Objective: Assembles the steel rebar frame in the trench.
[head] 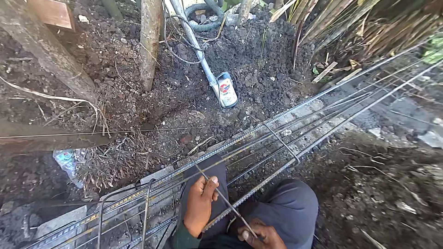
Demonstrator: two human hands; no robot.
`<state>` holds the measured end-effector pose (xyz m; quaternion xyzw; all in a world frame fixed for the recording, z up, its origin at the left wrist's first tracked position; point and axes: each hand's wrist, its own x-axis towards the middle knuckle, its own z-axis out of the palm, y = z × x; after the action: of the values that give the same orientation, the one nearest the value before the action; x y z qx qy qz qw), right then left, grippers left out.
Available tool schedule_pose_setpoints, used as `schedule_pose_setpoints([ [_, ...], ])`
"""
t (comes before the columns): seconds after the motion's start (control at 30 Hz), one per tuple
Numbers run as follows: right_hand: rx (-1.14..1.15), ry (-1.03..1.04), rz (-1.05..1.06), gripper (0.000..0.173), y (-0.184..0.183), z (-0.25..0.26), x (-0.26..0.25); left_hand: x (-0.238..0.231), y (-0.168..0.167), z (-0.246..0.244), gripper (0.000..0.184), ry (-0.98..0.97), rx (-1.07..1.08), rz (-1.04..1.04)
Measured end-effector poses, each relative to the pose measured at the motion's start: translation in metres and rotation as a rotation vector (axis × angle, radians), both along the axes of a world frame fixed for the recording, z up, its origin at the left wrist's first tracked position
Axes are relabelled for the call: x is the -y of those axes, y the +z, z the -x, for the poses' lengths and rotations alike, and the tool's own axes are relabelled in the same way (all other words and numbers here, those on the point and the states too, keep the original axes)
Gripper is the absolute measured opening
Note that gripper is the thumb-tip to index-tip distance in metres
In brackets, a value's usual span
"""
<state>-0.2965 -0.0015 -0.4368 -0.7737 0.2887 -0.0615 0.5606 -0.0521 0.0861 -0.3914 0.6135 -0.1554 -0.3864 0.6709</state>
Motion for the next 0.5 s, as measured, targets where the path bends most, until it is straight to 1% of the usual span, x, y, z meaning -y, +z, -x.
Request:
schedule_pose_setpoints([
  [0.07, 0.006, -0.053, 0.109, 0.029, 0.003, 0.004, -0.002, 0.0, 0.003, -0.003, 0.023, 0.014, 0.05, -0.047],
  [0.13, 0.0, -0.113, 0.134, 0.03, 0.01, -0.001, -0.002, -0.003, 0.004, -0.005, 0.025, -0.021, 0.106, -0.127],
  [0.27, 0.021, -0.123, 0.084, 0.015, 0.026, -0.025, 0.004, -0.02, 0.004, 0.0, 0.026, -0.064, 0.13, -0.207],
  [0.4, -0.014, -0.044, 0.079, 0.026, 0.031, -0.027, 0.009, -0.033, 0.011, -0.007, 0.024, -0.043, 0.042, -0.178],
  [0.5, 0.047, -0.018, 0.049, 0.032, 0.027, -0.022, 0.01, -0.034, 0.016, -0.003, 0.026, -0.101, 0.069, -0.253],
])
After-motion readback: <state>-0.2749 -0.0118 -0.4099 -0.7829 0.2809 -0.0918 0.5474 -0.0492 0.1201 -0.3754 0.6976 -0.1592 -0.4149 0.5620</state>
